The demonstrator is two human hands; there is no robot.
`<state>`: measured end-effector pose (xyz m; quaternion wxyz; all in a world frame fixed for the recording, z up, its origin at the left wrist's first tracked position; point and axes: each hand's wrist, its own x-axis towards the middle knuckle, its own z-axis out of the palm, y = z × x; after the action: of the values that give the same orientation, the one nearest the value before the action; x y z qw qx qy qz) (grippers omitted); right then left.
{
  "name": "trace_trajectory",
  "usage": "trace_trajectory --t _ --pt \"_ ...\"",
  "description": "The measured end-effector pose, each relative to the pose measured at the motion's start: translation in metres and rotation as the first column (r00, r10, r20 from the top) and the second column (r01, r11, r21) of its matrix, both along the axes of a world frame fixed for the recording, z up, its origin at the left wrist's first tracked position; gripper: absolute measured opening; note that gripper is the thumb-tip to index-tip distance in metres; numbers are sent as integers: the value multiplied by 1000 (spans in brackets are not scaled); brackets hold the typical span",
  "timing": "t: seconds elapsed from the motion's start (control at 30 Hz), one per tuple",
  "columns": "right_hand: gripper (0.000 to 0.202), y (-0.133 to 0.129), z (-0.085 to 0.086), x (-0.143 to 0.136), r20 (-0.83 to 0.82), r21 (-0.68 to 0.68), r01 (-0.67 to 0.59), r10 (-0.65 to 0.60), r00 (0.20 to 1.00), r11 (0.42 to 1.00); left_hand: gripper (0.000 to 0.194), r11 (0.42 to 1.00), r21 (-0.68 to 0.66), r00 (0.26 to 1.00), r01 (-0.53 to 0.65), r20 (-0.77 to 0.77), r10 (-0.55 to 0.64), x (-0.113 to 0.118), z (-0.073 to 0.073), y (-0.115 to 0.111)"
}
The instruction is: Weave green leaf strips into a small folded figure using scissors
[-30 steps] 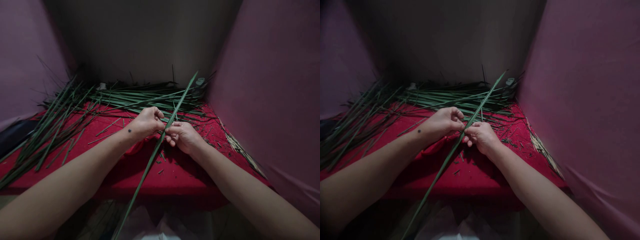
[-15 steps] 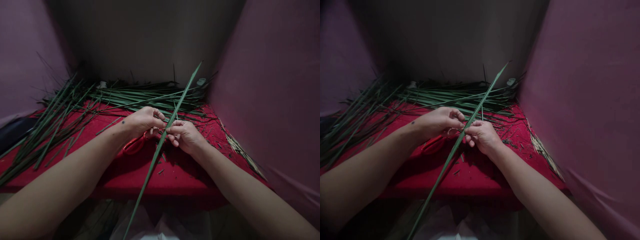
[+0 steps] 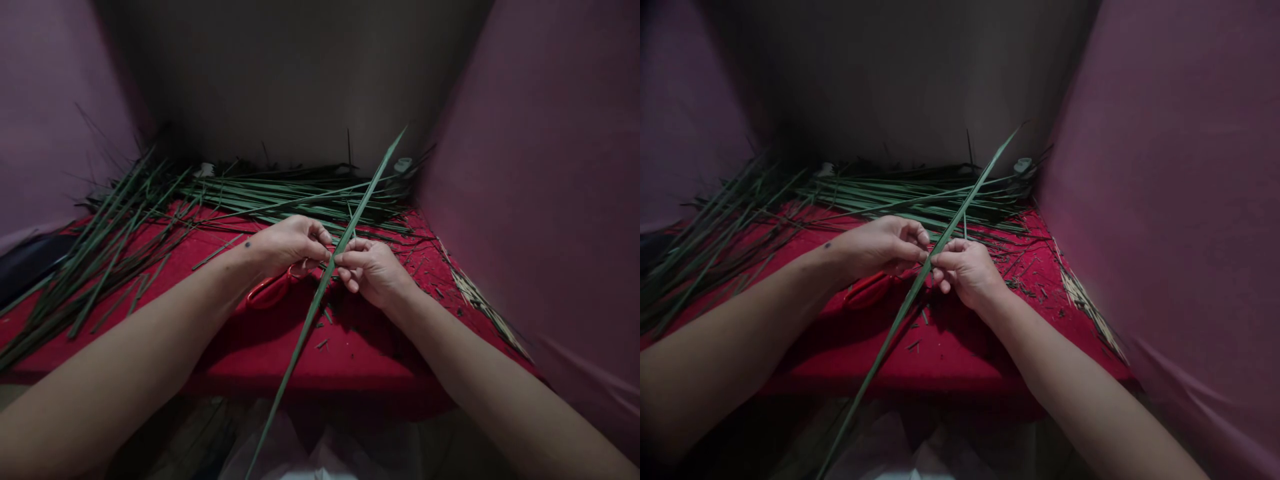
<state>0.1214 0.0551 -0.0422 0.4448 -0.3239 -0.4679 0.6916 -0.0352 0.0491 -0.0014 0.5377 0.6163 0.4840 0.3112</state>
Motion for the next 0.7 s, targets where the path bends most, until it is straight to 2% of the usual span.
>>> trace_trajectory --t 0.1,0.27,0.57,0.7 --pt "21 1 1 1 -13 15 32 -31 999 999 8 1000 17 997 -11 -74 12 -1 5 -1" --pt "24 4 2 4 -14 34 84 -84 996 996 6 996 -60 985 60 -160 -69 -6 6 -1" --pt "25 4 6 5 -19 23 94 -94 995 995 6 988 -74 973 133 -182 -144 -5 9 -5" --pt "25 5 6 7 -17 25 79 -79 997 997 3 994 -55 985 93 -141 -99 -4 12 -7"
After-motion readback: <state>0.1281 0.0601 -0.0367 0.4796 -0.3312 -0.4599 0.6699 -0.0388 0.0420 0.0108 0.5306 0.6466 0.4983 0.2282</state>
